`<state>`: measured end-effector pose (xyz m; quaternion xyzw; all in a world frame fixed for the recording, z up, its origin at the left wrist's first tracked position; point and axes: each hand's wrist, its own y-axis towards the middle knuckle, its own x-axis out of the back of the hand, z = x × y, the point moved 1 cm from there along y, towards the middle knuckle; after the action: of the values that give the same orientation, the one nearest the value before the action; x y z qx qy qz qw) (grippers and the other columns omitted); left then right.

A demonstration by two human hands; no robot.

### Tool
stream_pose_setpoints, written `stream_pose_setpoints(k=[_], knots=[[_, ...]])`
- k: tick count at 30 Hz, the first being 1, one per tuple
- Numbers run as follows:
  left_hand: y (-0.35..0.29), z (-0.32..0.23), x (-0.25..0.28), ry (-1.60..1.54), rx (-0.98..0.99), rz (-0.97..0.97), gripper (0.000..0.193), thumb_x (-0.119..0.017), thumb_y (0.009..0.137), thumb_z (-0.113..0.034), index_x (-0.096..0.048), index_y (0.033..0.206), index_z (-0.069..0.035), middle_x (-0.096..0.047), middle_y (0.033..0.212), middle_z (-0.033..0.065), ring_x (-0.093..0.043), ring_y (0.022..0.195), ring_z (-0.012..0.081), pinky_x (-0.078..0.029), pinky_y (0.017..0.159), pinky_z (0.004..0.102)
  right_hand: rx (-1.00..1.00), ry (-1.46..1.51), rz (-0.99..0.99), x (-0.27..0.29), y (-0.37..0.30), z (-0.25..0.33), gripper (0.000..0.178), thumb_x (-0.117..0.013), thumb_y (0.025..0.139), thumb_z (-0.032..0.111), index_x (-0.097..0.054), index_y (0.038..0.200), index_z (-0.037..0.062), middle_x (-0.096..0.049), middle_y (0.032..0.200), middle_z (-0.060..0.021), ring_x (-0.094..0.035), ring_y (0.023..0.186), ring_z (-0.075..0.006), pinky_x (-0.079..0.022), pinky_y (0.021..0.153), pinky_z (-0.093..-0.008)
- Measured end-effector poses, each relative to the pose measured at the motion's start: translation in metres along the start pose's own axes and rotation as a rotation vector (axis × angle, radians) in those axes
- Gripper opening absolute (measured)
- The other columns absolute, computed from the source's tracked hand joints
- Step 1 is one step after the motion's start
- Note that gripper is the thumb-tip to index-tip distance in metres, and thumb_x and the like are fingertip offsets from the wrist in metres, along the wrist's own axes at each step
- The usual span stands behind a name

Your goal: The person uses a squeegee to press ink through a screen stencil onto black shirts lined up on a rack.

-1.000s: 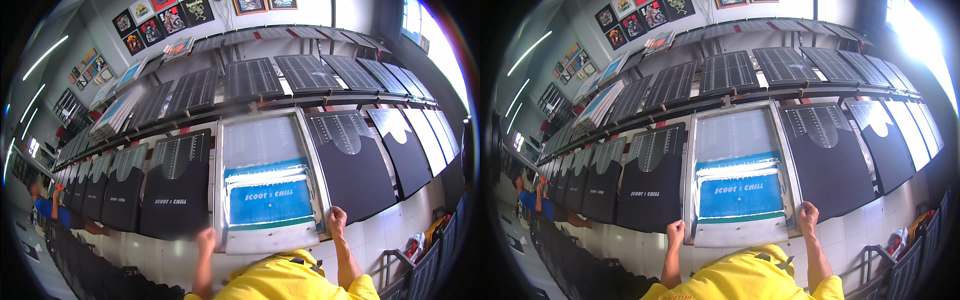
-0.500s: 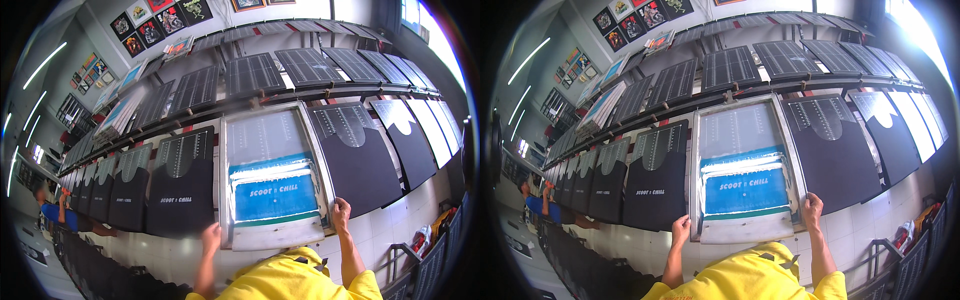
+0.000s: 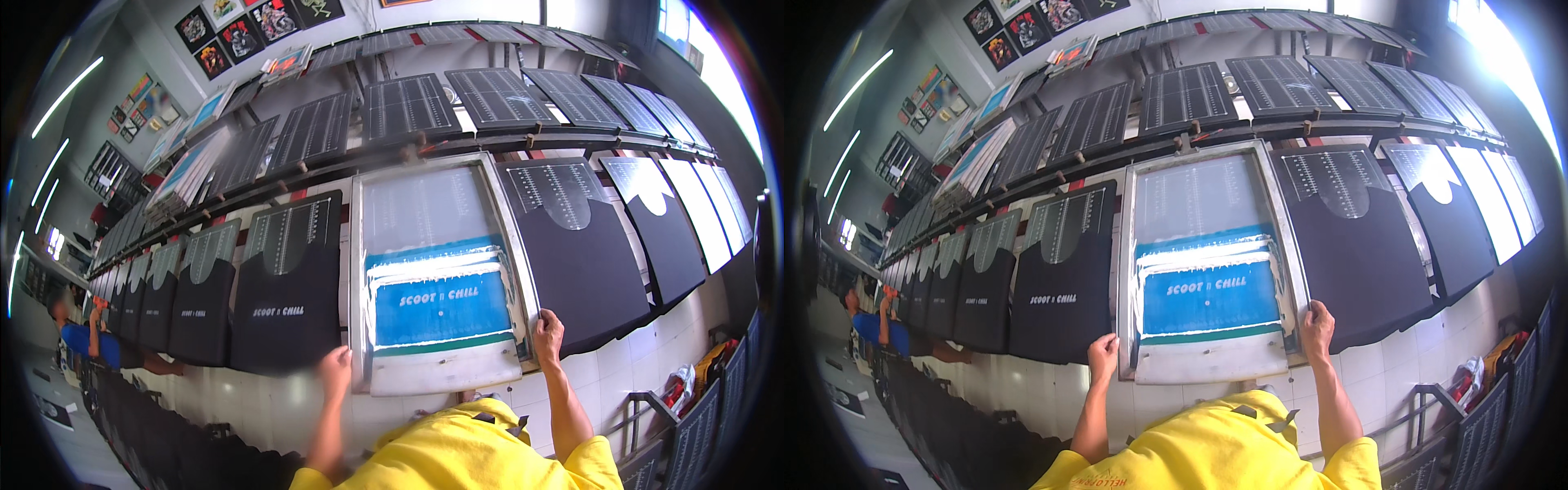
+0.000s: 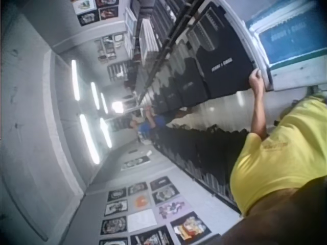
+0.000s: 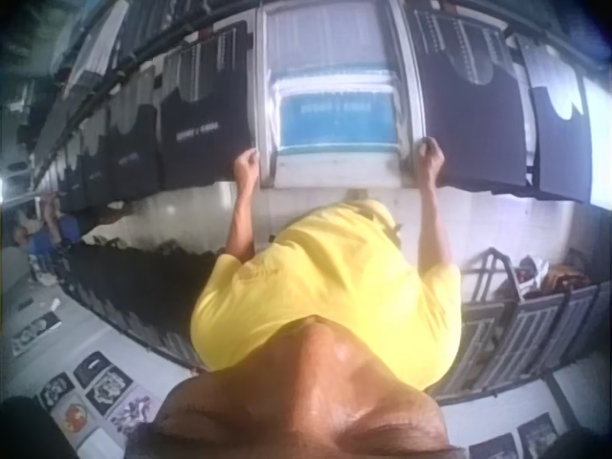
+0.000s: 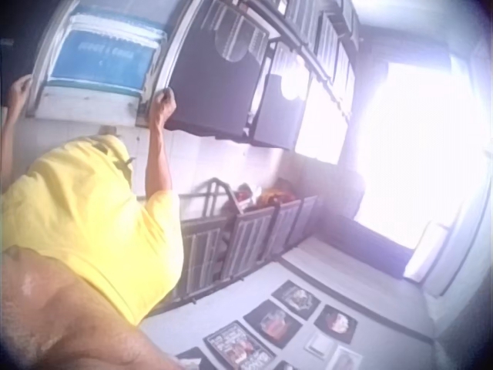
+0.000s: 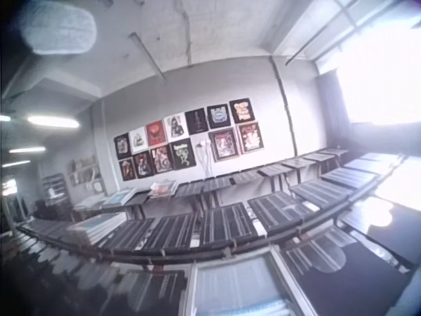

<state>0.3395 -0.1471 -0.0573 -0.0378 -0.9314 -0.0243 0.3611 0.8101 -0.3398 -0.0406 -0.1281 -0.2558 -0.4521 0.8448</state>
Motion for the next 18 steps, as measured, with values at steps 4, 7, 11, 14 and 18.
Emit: stream_pose_setpoints(k=[4,7,11,14,18], knots=[[-0.016,-0.029,0.011,-0.028,-0.085,-0.132,0.024,-0.066,0.095,-0.014,-0.070,0.111,0.004,-0.076,0.094,0.0154,-0.072,0.080,0.0209,-0.056,0.076,0.0308,0.021,-0.004,0.074,0.006,-0.001,0.004,0.029,-0.057,0.094,0.009,-0.064,0.119,-0.0043,-0.071,0.107,-0.0216,-0.069,0.100,-0.0345,-0.052,0.091,-0.0383],[-0.048,-0.076,0.038,-0.194,-0.071,-0.036,0.026,-0.061,0.099,-0.020,-0.072,0.108,0.002,-0.074,0.086,0.0106,-0.069,0.072,0.0164,-0.055,0.065,0.0271,0.217,-0.301,0.085,0.021,-0.015,0.022,0.034,-0.057,0.095,0.013,-0.062,0.126,-0.0016,-0.066,0.120,-0.0203,-0.063,0.111,-0.0353,-0.049,0.097,-0.0422],[-0.094,-0.081,0.035,-0.576,0.138,0.728,0.033,-0.058,0.101,-0.028,-0.073,0.102,0.002,-0.073,0.086,0.0083,-0.064,0.065,0.0116,-0.053,0.061,0.0254,0.567,-0.368,0.349,0.022,-0.056,0.064,0.047,-0.073,0.082,0.019,-0.063,0.125,0.0013,-0.062,0.127,-0.0173,-0.056,0.120,-0.0360,-0.045,0.103,-0.0441],[-0.122,-0.083,-0.007,-0.493,0.212,1.098,0.036,-0.056,0.103,-0.031,-0.071,0.105,0.002,-0.073,0.090,0.0082,-0.064,0.068,0.0126,-0.053,0.066,0.0274,0.801,-0.511,0.722,0.016,-0.089,0.111,0.065,-0.083,0.073,0.025,-0.059,0.131,0.0065,-0.054,0.142,-0.0110,-0.044,0.135,-0.0323,-0.039,0.111,-0.0482],[-0.144,-0.079,-0.072,-0.530,0.193,1.088,0.041,-0.051,0.104,-0.036,-0.068,0.109,0.000,-0.072,0.095,0.0100,-0.065,0.072,0.0155,-0.053,0.070,0.0307,1.006,-0.692,0.831,0.004,-0.095,0.111,0.069,-0.083,0.072,0.027,-0.057,0.134,0.0106,-0.052,0.144,-0.0082,-0.046,0.132,-0.0300,-0.040,0.108,-0.0464]])
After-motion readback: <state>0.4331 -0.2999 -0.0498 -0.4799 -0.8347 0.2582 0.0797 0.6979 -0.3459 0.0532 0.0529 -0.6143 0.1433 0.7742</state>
